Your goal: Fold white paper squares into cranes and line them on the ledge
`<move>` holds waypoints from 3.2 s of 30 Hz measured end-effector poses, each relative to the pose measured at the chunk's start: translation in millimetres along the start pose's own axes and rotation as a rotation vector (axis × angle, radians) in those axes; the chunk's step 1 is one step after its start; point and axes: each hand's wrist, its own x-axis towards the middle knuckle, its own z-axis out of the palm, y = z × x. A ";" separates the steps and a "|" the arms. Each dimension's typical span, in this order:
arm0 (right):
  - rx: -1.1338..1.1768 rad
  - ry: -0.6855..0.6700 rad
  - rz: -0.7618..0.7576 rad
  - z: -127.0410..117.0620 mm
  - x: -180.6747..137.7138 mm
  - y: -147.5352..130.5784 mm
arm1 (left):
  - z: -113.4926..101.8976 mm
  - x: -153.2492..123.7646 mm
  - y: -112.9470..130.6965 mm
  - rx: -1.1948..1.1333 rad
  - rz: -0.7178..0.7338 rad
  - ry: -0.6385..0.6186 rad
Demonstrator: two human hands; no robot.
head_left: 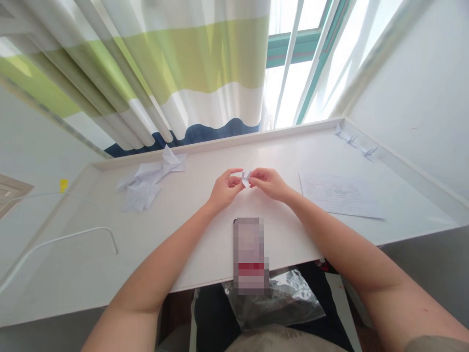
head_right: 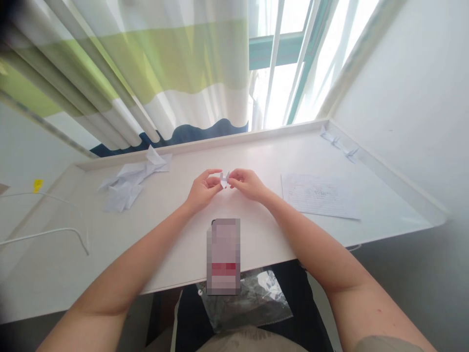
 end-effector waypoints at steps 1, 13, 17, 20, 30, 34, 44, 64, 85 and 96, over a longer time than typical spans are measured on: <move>-0.032 0.006 0.001 -3.5 -0.8 -5.4 | -0.8 1.4 4.5 0.031 0.010 -0.042; -0.394 0.158 0.072 -151.9 -87.2 -56.7 | 115.4 77.3 50.1 0.300 0.263 -0.632; -0.508 0.264 0.176 -210.7 -138.4 -49.8 | 182.7 98.4 41.3 0.383 0.279 -0.801; -0.522 0.344 0.234 -247.3 -165.0 -43.4 | 223.2 108.0 37.3 0.282 0.226 -0.917; -0.329 0.761 0.274 -322.4 -187.5 -0.3 | 328.2 149.9 29.1 0.146 0.202 -1.003; -0.465 0.969 0.292 -327.2 -193.5 28.6 | 369.4 170.2 14.4 0.165 0.197 -0.971; -1.072 0.909 0.284 -318.4 -188.0 55.7 | 430.5 188.7 5.7 0.544 0.258 -0.744; -1.161 1.026 0.237 -307.9 -184.6 46.2 | 271.3 175.9 51.7 0.358 0.241 -0.534; -0.568 -0.335 -0.087 258.9 98.3 -34.2 | -215.1 -165.7 -0.9 1.023 -0.077 0.850; -0.437 -0.167 0.100 341.6 137.1 -23.8 | -224.7 -169.7 -21.1 1.161 -0.137 0.642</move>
